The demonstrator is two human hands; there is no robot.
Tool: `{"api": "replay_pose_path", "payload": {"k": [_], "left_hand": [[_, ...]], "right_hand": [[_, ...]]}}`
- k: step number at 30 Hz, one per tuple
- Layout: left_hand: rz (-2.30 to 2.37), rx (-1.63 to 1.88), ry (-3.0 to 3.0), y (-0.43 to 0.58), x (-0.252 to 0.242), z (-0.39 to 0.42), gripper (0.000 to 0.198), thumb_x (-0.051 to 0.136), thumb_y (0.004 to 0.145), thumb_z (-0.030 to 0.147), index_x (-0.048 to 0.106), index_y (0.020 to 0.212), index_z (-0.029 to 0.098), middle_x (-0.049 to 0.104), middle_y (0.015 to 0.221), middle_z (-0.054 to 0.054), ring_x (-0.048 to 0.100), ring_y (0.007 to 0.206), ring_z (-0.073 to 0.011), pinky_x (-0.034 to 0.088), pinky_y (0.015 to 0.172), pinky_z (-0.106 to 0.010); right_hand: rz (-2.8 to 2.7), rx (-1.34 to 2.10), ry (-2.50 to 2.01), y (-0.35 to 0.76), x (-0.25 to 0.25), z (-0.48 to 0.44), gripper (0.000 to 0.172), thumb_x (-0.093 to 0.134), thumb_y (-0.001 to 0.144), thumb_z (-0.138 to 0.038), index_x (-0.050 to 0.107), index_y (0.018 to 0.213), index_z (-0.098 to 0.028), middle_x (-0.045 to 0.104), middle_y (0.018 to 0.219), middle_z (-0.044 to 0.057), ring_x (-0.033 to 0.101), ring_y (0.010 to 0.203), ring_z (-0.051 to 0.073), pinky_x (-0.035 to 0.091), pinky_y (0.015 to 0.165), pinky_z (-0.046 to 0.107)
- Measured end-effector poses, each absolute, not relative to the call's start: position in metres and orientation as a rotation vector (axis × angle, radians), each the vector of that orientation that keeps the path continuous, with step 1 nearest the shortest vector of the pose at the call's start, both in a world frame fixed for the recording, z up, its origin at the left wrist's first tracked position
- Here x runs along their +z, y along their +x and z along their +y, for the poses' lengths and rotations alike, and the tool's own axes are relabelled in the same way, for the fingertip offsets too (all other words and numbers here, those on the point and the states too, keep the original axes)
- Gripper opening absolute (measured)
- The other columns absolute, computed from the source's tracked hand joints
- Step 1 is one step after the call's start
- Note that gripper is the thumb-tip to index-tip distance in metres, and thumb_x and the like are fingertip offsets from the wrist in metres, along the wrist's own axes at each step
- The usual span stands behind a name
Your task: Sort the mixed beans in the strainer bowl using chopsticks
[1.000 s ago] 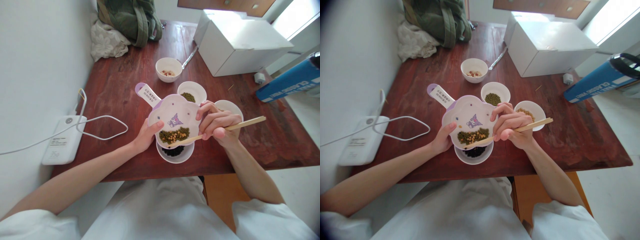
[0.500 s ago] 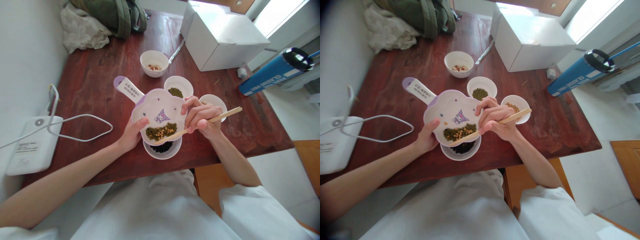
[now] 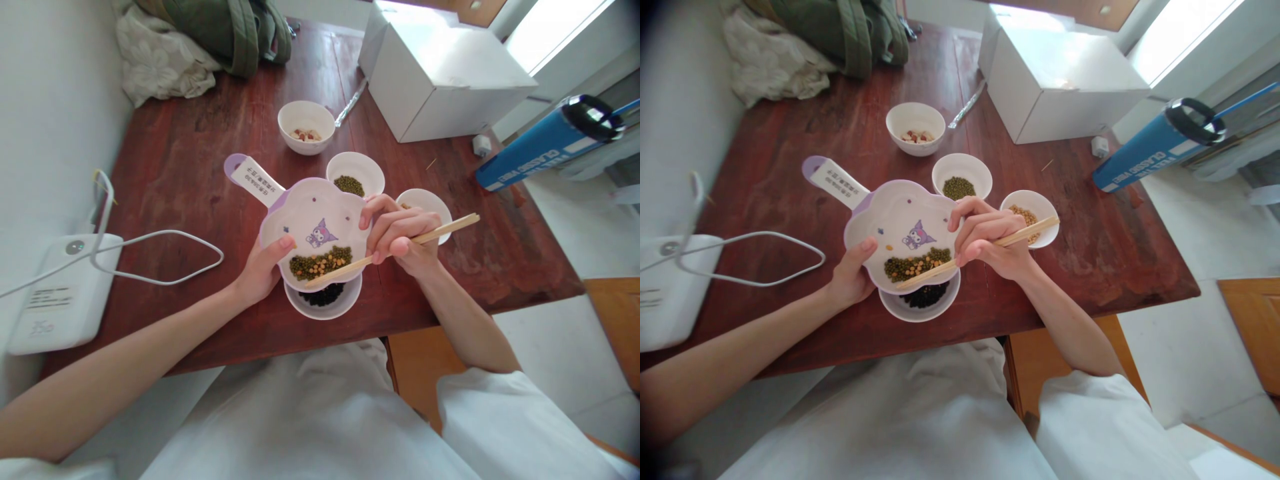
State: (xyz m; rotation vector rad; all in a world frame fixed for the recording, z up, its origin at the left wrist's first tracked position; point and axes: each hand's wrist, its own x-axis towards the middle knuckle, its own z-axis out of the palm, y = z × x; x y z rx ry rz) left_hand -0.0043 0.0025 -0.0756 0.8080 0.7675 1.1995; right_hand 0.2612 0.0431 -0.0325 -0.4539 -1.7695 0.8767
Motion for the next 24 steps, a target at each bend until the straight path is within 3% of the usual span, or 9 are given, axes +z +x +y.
{"api": "replay_pose_path", "payload": {"k": [5,10,18,24], "left_hand": [[0.736,1.169,0.808,-0.0062,-0.0785,0.0032,0.090,0.103,0.085,0.070,0.076,0.160,0.030,0.093,0.139,-0.011,0.081,0.147,-0.0519,0.069,0.124,-0.066],[0.754,1.199,0.826,-0.0043,-0.0767,0.0033,0.095,0.106,0.081,0.072,0.076,0.160,0.027,0.095,0.135,-0.012,0.081,0.146,-0.0540,0.069,0.124,-0.069],[0.727,1.181,0.838,-0.0032,-0.0742,0.0035,0.088,0.105,0.084,0.068,0.077,0.158,0.028,0.095,0.135,-0.008,0.080,0.147,-0.0534,0.071,0.122,-0.065],[0.744,1.200,0.838,-0.0016,-0.0726,0.0037,0.090,0.107,0.082,0.065,0.079,0.156,0.024,0.096,0.125,-0.014,0.083,0.142,-0.0534,0.070,0.121,-0.068]], "right_hand": [[-1.768,0.865,-0.459,0.2602,-0.0331,0.0432,0.054,0.079,0.111,-0.067,0.091,0.070,-0.033,0.069,0.053,0.002,0.078,0.086,0.029,0.067,0.099,0.053],[-1.781,0.828,-0.448,0.2598,-0.0346,0.0435,0.054,0.078,0.112,-0.066,0.091,0.071,-0.034,0.077,0.059,0.002,0.075,0.085,0.027,0.066,0.099,0.052],[-1.744,0.872,-0.481,0.2572,-0.0357,0.0441,0.054,0.081,0.109,-0.068,0.092,0.069,-0.034,0.077,0.059,0.003,0.080,0.087,0.028,0.067,0.086,0.049],[-1.728,0.887,-0.473,0.2577,-0.0387,0.0447,0.048,0.082,0.109,-0.065,0.094,0.073,-0.036,0.078,0.061,0.004,0.080,0.090,0.031,0.067,0.085,0.051]]}}
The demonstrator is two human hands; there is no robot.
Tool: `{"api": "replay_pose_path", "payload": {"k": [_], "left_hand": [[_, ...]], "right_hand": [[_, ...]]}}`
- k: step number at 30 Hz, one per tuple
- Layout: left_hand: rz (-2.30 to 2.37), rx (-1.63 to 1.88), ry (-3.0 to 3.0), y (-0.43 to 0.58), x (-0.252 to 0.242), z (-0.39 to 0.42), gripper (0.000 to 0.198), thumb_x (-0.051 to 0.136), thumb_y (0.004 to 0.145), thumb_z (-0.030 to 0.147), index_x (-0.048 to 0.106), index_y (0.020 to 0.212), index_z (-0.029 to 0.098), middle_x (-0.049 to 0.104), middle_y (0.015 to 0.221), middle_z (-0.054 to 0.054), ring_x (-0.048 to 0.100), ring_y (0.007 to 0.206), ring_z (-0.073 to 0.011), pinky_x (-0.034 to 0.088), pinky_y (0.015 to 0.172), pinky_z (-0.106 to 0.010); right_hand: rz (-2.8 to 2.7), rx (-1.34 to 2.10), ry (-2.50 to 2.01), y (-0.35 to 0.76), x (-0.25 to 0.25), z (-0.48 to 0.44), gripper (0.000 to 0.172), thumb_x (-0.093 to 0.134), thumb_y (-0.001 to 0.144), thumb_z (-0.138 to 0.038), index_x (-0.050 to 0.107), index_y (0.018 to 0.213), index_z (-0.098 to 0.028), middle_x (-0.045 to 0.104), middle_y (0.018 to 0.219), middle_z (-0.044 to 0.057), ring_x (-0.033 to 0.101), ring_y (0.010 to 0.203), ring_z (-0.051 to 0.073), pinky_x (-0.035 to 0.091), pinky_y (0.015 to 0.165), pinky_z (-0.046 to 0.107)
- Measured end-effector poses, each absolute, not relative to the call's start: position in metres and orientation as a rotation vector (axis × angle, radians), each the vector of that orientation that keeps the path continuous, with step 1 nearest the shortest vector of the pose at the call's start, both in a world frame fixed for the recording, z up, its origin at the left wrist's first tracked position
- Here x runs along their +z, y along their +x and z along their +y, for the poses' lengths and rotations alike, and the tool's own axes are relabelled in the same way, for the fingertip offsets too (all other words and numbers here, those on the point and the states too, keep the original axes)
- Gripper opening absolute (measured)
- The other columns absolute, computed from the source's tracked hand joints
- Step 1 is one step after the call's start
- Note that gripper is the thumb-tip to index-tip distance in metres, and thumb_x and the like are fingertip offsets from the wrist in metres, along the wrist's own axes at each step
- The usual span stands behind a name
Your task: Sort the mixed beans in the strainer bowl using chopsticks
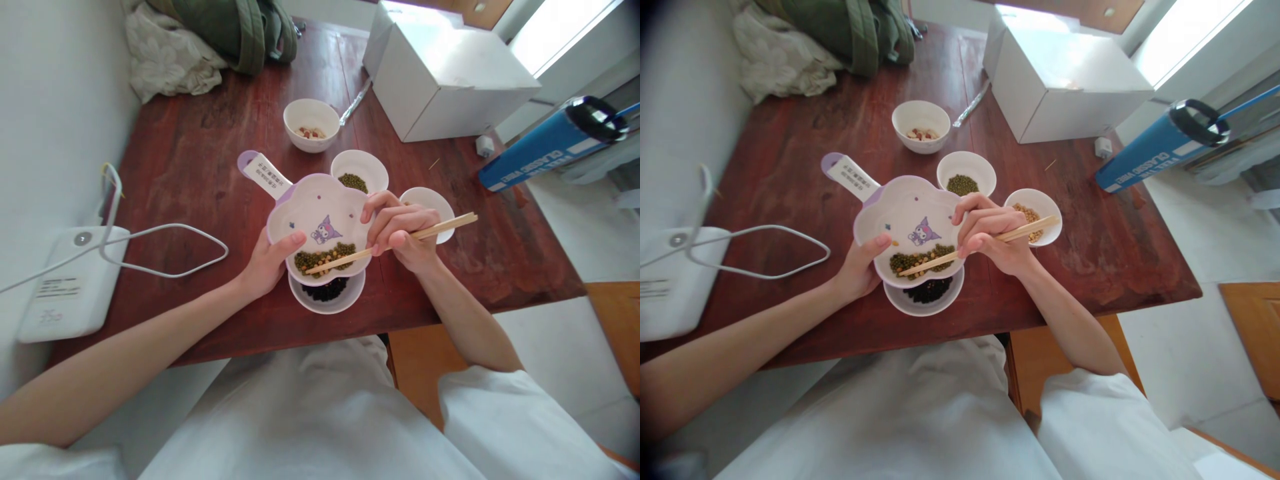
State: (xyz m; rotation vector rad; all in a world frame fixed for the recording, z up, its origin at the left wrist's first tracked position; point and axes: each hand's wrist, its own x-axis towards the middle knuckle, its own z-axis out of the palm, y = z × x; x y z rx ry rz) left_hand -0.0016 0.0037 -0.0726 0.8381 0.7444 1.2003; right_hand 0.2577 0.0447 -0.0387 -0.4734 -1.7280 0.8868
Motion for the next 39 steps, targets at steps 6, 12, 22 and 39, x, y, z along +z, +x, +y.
{"api": "replay_pose_path", "payload": {"k": [6,12,22,39], "left_hand": [[0.756,1.205,0.841,0.0002,-0.0732,0.0033,0.074,0.106,0.082,0.066,0.087,0.137,0.021,0.095,0.130,-0.016,0.080,0.148,-0.0532,0.066,0.127,-0.067],[0.761,1.209,0.844,0.0019,-0.0721,0.0037,0.070,0.107,0.079,0.069,0.088,0.127,0.021,0.095,0.129,-0.015,0.079,0.149,-0.0538,0.067,0.126,-0.067],[0.750,1.212,0.835,0.0015,-0.0701,0.0032,0.075,0.106,0.079,0.070,0.087,0.136,0.024,0.094,0.138,-0.014,0.075,0.154,-0.0550,0.068,0.123,-0.066],[0.734,1.190,0.785,0.0033,-0.0660,0.0045,0.074,0.098,0.085,0.068,0.086,0.142,0.024,0.095,0.132,-0.010,0.079,0.148,-0.0540,0.073,0.118,-0.065]], "right_hand": [[-1.727,0.855,-0.529,0.2595,-0.0393,0.0454,0.053,0.084,0.106,-0.070,0.090,0.066,-0.036,0.077,0.059,0.003,0.079,0.084,0.029,0.069,0.085,0.051],[-1.711,0.869,-0.519,0.2607,-0.0402,0.0472,0.051,0.084,0.107,-0.067,0.092,0.068,-0.035,0.078,0.061,0.003,0.080,0.085,0.028,0.068,0.082,0.048],[-1.695,0.868,-0.516,0.2605,-0.0456,0.0486,0.048,0.085,0.106,-0.067,0.093,0.070,-0.036,0.080,0.061,0.003,0.080,0.082,0.028,0.066,0.078,0.047],[-1.707,0.873,-0.542,0.2611,-0.0451,0.0484,0.052,0.083,0.106,-0.071,0.091,0.068,-0.036,0.078,0.062,0.003,0.080,0.084,0.029,0.069,0.084,0.050]]}}
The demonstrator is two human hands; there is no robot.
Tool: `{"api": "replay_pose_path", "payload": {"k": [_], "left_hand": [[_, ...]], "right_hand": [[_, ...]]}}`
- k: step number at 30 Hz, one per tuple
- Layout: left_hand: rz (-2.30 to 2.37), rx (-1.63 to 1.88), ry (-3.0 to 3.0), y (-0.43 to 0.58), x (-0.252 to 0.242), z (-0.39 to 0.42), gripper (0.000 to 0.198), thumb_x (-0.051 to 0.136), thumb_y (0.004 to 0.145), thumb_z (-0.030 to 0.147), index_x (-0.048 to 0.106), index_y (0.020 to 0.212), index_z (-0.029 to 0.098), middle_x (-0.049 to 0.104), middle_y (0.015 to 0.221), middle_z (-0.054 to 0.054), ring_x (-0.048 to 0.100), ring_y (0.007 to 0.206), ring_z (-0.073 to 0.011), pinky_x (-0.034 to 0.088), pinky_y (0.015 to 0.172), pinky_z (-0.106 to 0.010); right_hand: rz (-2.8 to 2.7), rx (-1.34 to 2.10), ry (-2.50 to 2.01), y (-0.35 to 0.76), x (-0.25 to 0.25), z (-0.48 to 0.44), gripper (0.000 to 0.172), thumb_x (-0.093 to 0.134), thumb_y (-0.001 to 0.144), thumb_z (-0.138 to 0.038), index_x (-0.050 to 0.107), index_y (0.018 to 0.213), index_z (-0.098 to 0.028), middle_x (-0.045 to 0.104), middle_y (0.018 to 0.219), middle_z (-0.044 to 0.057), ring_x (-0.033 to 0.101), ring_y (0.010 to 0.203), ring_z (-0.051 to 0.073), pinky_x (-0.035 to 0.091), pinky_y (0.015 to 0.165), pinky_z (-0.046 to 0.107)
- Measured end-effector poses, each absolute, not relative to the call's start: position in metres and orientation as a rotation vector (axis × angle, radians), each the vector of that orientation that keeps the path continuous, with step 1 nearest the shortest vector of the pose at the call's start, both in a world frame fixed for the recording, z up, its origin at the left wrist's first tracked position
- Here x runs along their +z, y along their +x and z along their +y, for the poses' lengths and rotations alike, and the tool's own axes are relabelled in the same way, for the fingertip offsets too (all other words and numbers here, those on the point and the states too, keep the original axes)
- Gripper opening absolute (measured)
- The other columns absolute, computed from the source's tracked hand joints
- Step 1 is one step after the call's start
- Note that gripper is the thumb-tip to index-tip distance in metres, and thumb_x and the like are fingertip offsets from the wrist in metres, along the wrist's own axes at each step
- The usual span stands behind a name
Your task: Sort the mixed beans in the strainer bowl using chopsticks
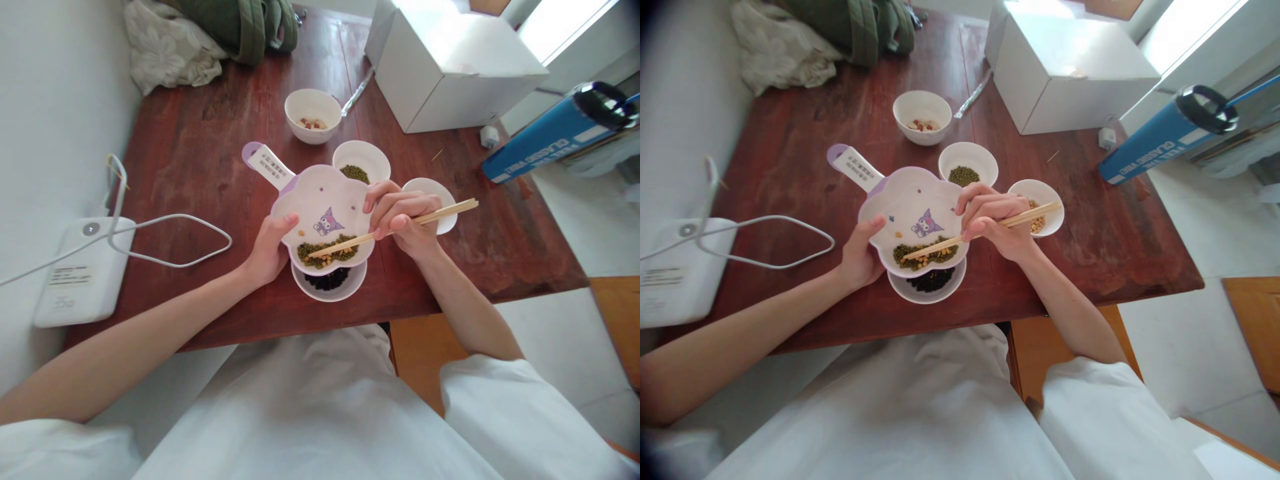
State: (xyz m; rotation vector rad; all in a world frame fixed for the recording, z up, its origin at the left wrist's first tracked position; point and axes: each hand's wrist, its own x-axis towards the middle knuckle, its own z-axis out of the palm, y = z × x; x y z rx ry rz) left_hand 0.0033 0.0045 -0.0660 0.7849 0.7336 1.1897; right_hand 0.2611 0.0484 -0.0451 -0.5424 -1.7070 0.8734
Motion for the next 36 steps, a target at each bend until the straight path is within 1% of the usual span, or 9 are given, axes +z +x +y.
{"api": "replay_pose_path", "payload": {"k": [9,12,15,19,23,26,29,32,36], "left_hand": [[0.729,1.126,0.772,0.000,-0.062,0.006,0.080,0.100,0.083,0.068,0.083,0.147,0.024,0.095,0.132,-0.009,0.077,0.152,-0.0553,0.073,0.118,-0.064],[0.736,1.133,0.746,0.000,-0.061,0.006,0.083,0.100,0.084,0.067,0.081,0.152,0.024,0.095,0.135,-0.012,0.077,0.151,-0.0554,0.071,0.122,-0.066],[0.765,1.146,0.737,-0.002,-0.063,0.004,0.083,0.098,0.085,0.068,0.081,0.154,0.025,0.094,0.135,-0.014,0.077,0.151,-0.0556,0.070,0.123,-0.068],[0.793,1.121,0.729,-0.008,-0.069,0.003,0.074,0.097,0.086,0.067,0.086,0.145,0.023,0.096,0.125,-0.015,0.080,0.146,-0.0559,0.071,0.122,-0.068],[0.792,1.097,0.740,-0.015,-0.073,0.005,0.065,0.095,0.088,0.066,0.089,0.135,0.021,0.096,0.122,-0.017,0.084,0.140,-0.0546,0.072,0.119,-0.067],[0.820,1.067,0.725,-0.017,-0.076,0.006,0.068,0.098,0.086,0.066,0.089,0.136,0.020,0.096,0.116,-0.016,0.087,0.134,-0.0528,0.073,0.116,-0.065],[0.917,1.076,0.701,-0.017,-0.079,0.004,0.082,0.103,0.076,0.074,0.089,0.134,0.017,0.096,0.110,-0.016,0.089,0.125,-0.0524,0.074,0.114,-0.066],[0.991,1.082,0.689,-0.017,-0.080,0.001,0.079,0.101,0.077,0.081,0.091,0.127,0.020,0.096,0.111,-0.015,0.088,0.129,-0.0514,0.071,0.118,-0.065],[1.014,1.094,0.671,-0.022,-0.083,-0.001,0.083,0.099,0.077,0.084,0.091,0.129,0.020,0.095,0.125,-0.017,0.082,0.142,-0.0532,0.066,0.125,-0.068]], "right_hand": [[-1.639,0.822,-0.568,0.259,-0.059,0.050,0.058,0.081,0.103,-0.079,0.087,0.064,-0.037,0.075,0.067,0.005,0.080,0.091,0.031,0.070,0.099,0.056],[-1.533,0.817,-0.609,0.253,-0.067,0.046,0.066,0.071,0.100,-0.093,0.092,0.075,-0.037,0.087,0.108,0.010,0.082,0.117,0.035,0.069,0.108,0.056],[-1.463,0.863,-0.674,0.248,-0.074,0.043,0.069,0.056,0.106,-0.095,0.098,0.114,-0.040,0.080,0.154,0.008,0.075,0.148,0.037,0.066,0.123,0.055],[-1.400,0.897,-0.749,0.245,-0.086,0.046,0.086,0.051,0.098,-0.105,0.088,0.142,-0.040,0.072,0.171,0.009,0.062,0.168,0.038,0.060,0.137,0.054],[-1.329,0.989,-0.697,0.242,-0.096,0.053,0.094,0.073,0.084,-0.105,0.081,0.154,-0.043,0.052,0.193,0.005,0.052,0.178,0.039,0.065,0.131,0.054],[-1.331,1.107,-0.673,0.239,-0.097,0.051,0.096,0.071,0.087,-0.102,0.077,0.159,-0.040,0.052,0.193,0.008,0.051,0.179,0.039,0.065,0.132,0.055],[-1.502,1.144,-0.753,0.232,-0.093,0.044,0.101,0.041,0.100,-0.105,0.074,0.164,-0.034,0.055,0.191,0.013,0.055,0.177,0.039,0.053,0.143,0.059],[-1.622,1.096,-0.646,0.225,-0.089,0.041,0.103,0.024,0.105,-0.102,0.068,0.169,-0.033,0.049,0.196,0.015,0.059,0.175,0.041,0.044,0.148,0.064],[-1.675,1.057,-0.527,0.221,-0.089,0.045,0.083,0.029,0.117,-0.085,0.062,0.177,-0.038,0.054,0.193,0.015,0.050,0.181,0.039,0.042,0.149,0.066]]}}
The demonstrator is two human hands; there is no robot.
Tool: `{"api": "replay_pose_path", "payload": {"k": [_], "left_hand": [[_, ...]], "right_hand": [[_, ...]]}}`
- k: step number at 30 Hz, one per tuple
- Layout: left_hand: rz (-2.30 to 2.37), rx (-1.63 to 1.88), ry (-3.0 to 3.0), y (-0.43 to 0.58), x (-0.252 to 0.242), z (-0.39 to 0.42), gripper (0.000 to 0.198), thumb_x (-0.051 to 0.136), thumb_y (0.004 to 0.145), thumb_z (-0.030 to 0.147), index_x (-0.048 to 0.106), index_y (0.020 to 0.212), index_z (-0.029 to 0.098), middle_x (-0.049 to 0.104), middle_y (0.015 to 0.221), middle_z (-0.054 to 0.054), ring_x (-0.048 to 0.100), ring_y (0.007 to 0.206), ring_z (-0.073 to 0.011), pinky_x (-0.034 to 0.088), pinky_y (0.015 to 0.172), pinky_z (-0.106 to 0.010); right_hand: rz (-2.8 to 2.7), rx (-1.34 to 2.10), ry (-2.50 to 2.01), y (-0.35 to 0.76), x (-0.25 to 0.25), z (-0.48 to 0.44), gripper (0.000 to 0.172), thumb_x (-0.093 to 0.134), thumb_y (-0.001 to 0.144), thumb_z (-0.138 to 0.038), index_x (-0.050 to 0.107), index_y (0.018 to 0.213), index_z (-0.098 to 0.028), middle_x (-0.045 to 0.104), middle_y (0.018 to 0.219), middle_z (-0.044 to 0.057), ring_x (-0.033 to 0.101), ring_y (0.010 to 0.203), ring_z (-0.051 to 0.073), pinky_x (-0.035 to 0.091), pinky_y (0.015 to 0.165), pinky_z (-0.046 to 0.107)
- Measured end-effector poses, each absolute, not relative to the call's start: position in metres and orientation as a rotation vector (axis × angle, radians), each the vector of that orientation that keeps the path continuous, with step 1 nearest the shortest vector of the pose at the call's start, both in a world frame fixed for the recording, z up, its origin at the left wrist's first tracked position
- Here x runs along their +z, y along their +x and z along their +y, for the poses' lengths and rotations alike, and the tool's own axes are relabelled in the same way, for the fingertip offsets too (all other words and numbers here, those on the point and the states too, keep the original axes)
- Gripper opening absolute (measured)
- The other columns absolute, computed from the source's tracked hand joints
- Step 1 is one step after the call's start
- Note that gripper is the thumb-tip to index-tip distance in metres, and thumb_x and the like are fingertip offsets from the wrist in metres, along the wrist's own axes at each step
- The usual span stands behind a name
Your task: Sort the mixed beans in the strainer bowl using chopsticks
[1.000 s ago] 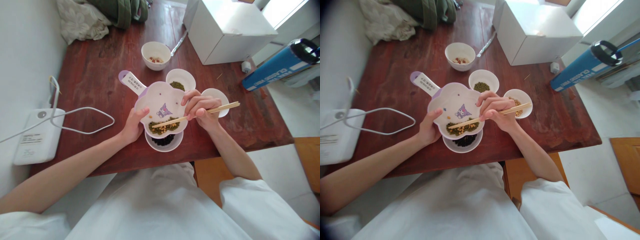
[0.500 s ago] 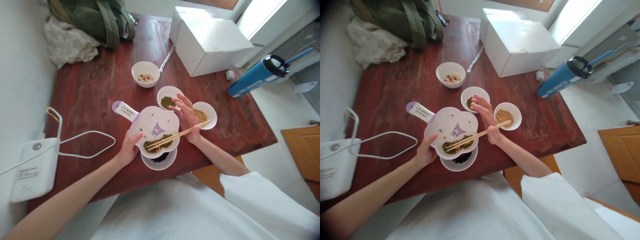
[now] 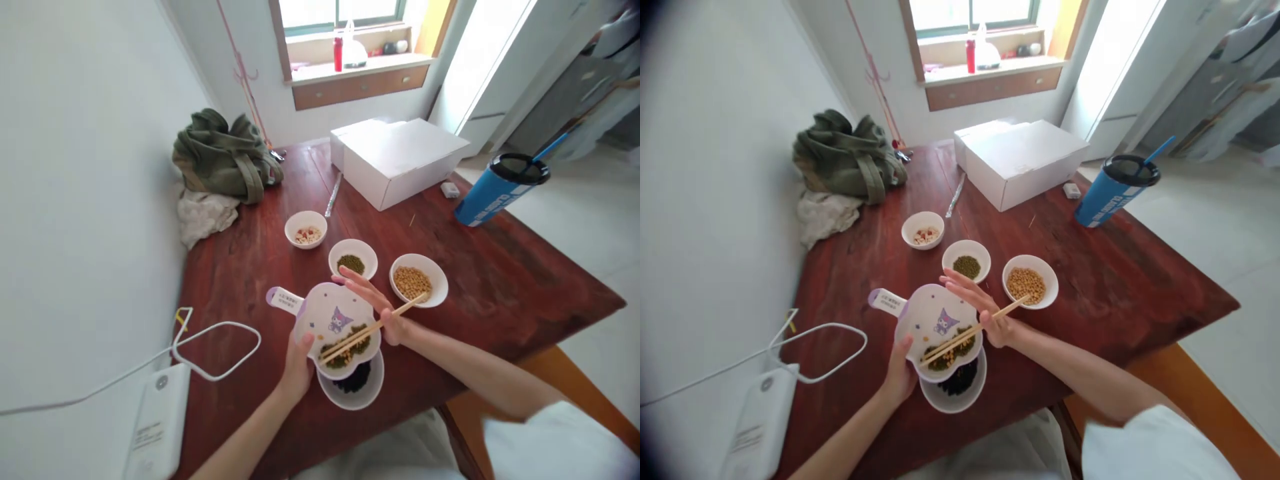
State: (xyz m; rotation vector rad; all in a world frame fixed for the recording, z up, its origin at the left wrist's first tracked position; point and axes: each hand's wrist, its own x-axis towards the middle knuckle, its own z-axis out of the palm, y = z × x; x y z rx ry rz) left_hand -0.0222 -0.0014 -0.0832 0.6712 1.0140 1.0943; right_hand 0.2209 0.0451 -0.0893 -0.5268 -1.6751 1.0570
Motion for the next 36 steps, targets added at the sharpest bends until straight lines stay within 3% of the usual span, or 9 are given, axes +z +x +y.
{"api": "replay_pose_path", "payload": {"k": [3,5,7,11,16,21,26,31,36], "left_hand": [[0.979,1.105,0.651,-0.025,-0.084,-0.002,0.081,0.100,0.081,0.080,0.091,0.133,0.018,0.093,0.138,-0.019,0.076,0.151,-0.0537,0.060,0.131,-0.069],[0.947,1.113,0.647,-0.025,-0.085,-0.003,0.078,0.100,0.083,0.079,0.092,0.133,0.019,0.091,0.143,-0.019,0.074,0.154,-0.0536,0.058,0.135,-0.068],[0.918,1.114,0.643,-0.025,-0.086,-0.003,0.077,0.099,0.084,0.080,0.093,0.131,0.019,0.092,0.141,-0.018,0.074,0.155,-0.0536,0.056,0.136,-0.069],[0.876,1.112,0.651,-0.024,-0.087,-0.003,0.076,0.098,0.085,0.081,0.093,0.128,0.018,0.094,0.131,-0.018,0.076,0.151,-0.0533,0.056,0.135,-0.069],[0.853,1.128,0.671,-0.022,-0.083,-0.002,0.071,0.098,0.088,0.077,0.092,0.124,0.016,0.094,0.129,-0.019,0.079,0.147,-0.0532,0.059,0.132,-0.067],[0.868,1.119,0.663,-0.020,-0.076,-0.002,0.071,0.099,0.085,0.076,0.093,0.121,0.015,0.094,0.128,-0.021,0.080,0.143,-0.0540,0.063,0.127,-0.067],[0.868,1.127,0.647,-0.018,-0.073,0.000,0.070,0.102,0.082,0.075,0.093,0.121,0.018,0.095,0.127,-0.018,0.081,0.143,-0.0533,0.064,0.126,-0.067],[0.870,1.122,0.657,-0.013,-0.068,0.002,0.069,0.103,0.079,0.076,0.092,0.113,0.016,0.096,0.119,-0.018,0.082,0.141,-0.0532,0.067,0.123,-0.066],[0.884,1.185,0.647,-0.005,-0.061,0.006,0.069,0.108,0.070,0.074,0.089,0.105,0.019,0.096,0.102,-0.011,0.086,0.132,-0.0497,0.069,0.121,-0.061]], "right_hand": [[-1.710,0.981,-0.493,0.225,-0.092,0.047,0.075,0.032,0.120,-0.077,0.053,0.183,-0.043,0.045,0.199,0.011,0.042,0.187,0.038,0.044,0.148,0.065],[-1.716,0.884,-0.506,0.232,-0.092,0.045,0.072,0.034,0.121,-0.072,0.050,0.185,-0.044,0.039,0.201,0.010,0.047,0.183,0.037,0.049,0.145,0.062],[-1.692,0.784,-0.559,0.239,-0.090,0.044,0.067,0.036,0.122,-0.067,0.060,0.179,-0.041,0.047,0.194,0.012,0.058,0.172,0.037,0.055,0.140,0.061],[-1.683,0.612,-0.655,0.249,-0.076,0.043,0.054,0.048,0.120,-0.063,0.085,0.144,-0.032,0.076,0.143,0.015,0.076,0.135,0.036,0.065,0.116,0.058],[-1.635,0.542,-0.569,0.247,-0.054,0.043,0.042,0.067,0.116,-0.064,0.083,0.105,-0.027,0.071,0.089,0.004,0.068,0.086,0.025,0.054,0.084,0.045],[-1.801,0.472,-0.461,0.245,-0.036,0.043,0.056,0.072,0.116,-0.067,0.078,0.080,-0.025,0.070,0.065,-0.004,0.062,0.068,0.018,0.044,0.082,0.044],[-1.839,0.542,-0.424,0.248,-0.025,0.045,0.062,0.069,0.117,-0.067,0.073,0.073,-0.024,0.070,0.060,-0.004,0.062,0.063,0.016,0.046,0.081,0.043],[-1.899,0.738,-0.286,0.248,-0.002,0.049,0.061,0.059,0.121,-0.067,0.072,0.080,-0.022,0.072,0.070,0.002,0.062,0.064,0.016,0.045,0.062,0.033],[-2.310,0.712,-0.136,0.241,0.038,0.069,0.049,0.057,0.126,-0.050,0.074,0.092,-0.019,0.074,0.081,0.002,0.067,0.077,0.013,0.051,0.077,0.028]]}}
